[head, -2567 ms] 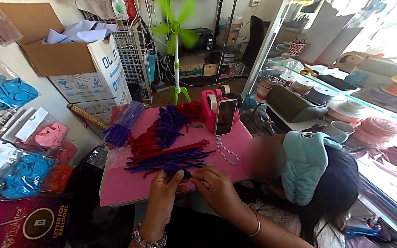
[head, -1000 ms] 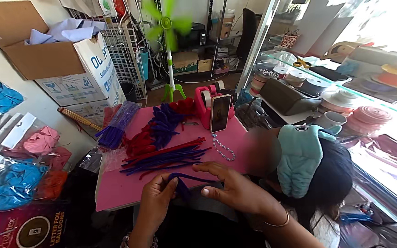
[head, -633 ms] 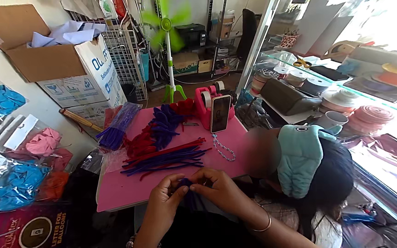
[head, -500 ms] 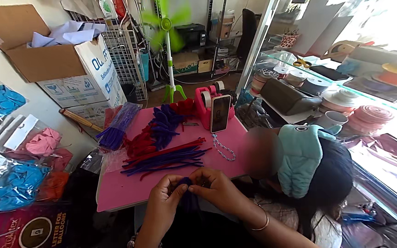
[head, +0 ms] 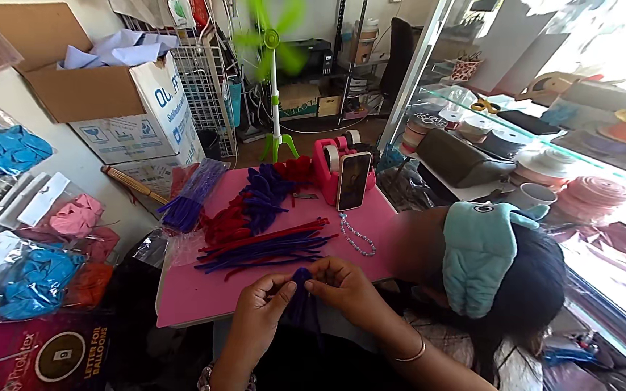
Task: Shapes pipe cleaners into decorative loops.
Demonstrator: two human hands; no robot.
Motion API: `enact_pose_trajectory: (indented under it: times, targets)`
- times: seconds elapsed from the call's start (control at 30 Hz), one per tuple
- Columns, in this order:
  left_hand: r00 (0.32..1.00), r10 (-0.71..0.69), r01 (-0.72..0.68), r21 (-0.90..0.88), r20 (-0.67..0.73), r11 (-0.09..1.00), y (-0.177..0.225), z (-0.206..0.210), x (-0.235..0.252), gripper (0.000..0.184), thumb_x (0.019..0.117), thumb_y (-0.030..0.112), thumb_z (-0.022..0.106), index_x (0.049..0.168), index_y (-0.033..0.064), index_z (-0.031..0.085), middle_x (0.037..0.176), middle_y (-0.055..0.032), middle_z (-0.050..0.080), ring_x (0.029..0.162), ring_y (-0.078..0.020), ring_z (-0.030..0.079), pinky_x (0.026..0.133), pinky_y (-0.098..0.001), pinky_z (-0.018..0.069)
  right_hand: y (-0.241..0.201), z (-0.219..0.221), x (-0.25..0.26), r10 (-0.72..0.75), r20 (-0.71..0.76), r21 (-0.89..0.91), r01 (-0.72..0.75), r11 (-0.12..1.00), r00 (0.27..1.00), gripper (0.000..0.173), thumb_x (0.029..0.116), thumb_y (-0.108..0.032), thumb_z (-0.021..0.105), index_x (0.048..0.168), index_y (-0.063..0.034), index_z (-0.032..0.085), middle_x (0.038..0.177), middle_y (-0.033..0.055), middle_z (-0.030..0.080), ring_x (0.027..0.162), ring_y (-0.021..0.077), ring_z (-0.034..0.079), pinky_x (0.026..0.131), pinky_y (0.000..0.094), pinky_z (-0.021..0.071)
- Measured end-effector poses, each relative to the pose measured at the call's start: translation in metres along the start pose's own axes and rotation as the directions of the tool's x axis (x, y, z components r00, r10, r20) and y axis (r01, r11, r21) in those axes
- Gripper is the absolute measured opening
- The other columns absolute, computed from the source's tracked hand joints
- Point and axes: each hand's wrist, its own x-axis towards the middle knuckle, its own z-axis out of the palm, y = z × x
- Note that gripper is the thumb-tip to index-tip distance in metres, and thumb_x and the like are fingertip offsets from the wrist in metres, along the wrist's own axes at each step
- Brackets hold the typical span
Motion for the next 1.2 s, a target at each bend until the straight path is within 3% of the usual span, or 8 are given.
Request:
enact_pose_trajectory:
  times: [0.17, 0.43, 0.6, 0.93, 1.0, 1.1, 1.2]
  targets:
    - [0.999, 0.006, -0.009, 0.098, 0.036, 0.995, 0.001, 0.002, -0.002, 0.015, 0.0922, 0.018, 0.074, 0.100, 0.0052, 0.075, 0.087, 0.0015, 0.074, 0.077, -0.0031, 0.070, 0.072, -0.0189, 0.0593, 0.003, 0.002, 0.001, -0.050, -0.012, -0.069, 0.049, 0.996, 0.999, 0.015, 0.0908, -0.004, 0.070, 0.106, -0.0027, 0.068, 0.087, -0.0013, 0.070, 0.074, 0.0027, 0.066, 0.067, 0.0173, 0.0556]
    - [0.986, -0.078, 0.059, 0.131, 0.147, 0.990, 0.001, -0.002, -0.002, 0.014, 0.0961, 0.021, 0.069, 0.097, 0.0074, 0.073, 0.079, 0.0039, 0.071, 0.069, -0.0012, 0.066, 0.065, -0.0178, 0.0558, 0.004, -0.003, 0.004, 0.018, 0.057, -0.013, -0.017, 1.000, 0.998, 0.005, 0.0952, -0.010, 0.070, 0.098, -0.0057, 0.071, 0.081, -0.0044, 0.069, 0.071, 0.0011, 0.063, 0.066, 0.0172, 0.0533]
    - [0.971, -0.093, 0.055, 0.172, 0.220, 0.984, 0.002, -0.006, -0.004, 0.017, 0.0990, 0.025, 0.066, 0.100, 0.0087, 0.071, 0.082, 0.0051, 0.069, 0.071, -0.0006, 0.065, 0.066, -0.0178, 0.0552, 0.005, -0.001, 0.004, 0.102, 0.097, 0.162, -0.117, 0.980, 0.990, 0.009, 0.0967, -0.006, 0.061, 0.090, -0.0108, 0.065, 0.076, -0.0066, 0.063, 0.066, 0.0000, 0.058, 0.061, 0.0161, 0.0479]
    - [0.979, -0.071, 0.024, 0.241, 0.189, 0.970, 0.001, -0.003, -0.004, 0.020, 0.1016, 0.025, 0.061, 0.105, 0.0084, 0.070, 0.092, 0.0019, 0.069, 0.076, -0.0019, 0.066, 0.068, -0.0182, 0.0560, 0.007, 0.008, 0.002, 0.211, 0.129, 0.298, -0.241, 0.924, 0.969, 0.016, 0.1049, -0.012, 0.048, 0.098, -0.0105, 0.062, 0.082, -0.0033, 0.065, 0.069, 0.0025, 0.061, 0.062, 0.0182, 0.0515]
    - [0.982, -0.075, 0.030, 0.250, 0.171, 0.968, 0.000, -0.003, -0.004, 0.020, 0.1012, 0.026, 0.062, 0.105, 0.0082, 0.070, 0.091, 0.0018, 0.069, 0.074, -0.0022, 0.066, 0.068, -0.0185, 0.0561, 0.010, 0.008, 0.002, 0.165, 0.138, 0.254, -0.196, 0.947, 0.977, 0.012, 0.1052, -0.010, 0.049, 0.101, -0.0094, 0.061, 0.083, -0.0040, 0.065, 0.071, 0.0020, 0.062, 0.065, 0.0183, 0.0524]
    - [0.988, -0.082, 0.034, 0.331, 0.134, 0.943, 0.002, -0.006, -0.006, 0.021, 0.0992, 0.029, 0.064, 0.106, 0.0103, 0.071, 0.089, 0.0037, 0.071, 0.076, -0.0015, 0.067, 0.071, -0.0200, 0.0565, 0.015, 0.004, 0.002, 0.024, 0.125, -0.011, -0.023, 1.000, 0.992, 0.009, 0.1036, -0.012, 0.057, 0.105, -0.0051, 0.062, 0.088, -0.0044, 0.064, 0.079, 0.0002, 0.063, 0.074, 0.0180, 0.0540]
    - [0.986, -0.118, 0.059, 0.422, 0.115, 0.905, 0.008, -0.008, -0.009, 0.022, 0.0965, 0.031, 0.067, 0.105, 0.0111, 0.071, 0.088, 0.0040, 0.071, 0.076, -0.0011, 0.066, 0.072, -0.0203, 0.0556, 0.018, 0.004, 0.000, -0.057, 0.100, -0.200, 0.076, 0.977, 0.993, 0.014, 0.1028, -0.017, 0.059, 0.105, -0.0032, 0.063, 0.090, -0.0022, 0.063, 0.078, -0.0016, 0.060, 0.071, 0.0142, 0.0506]
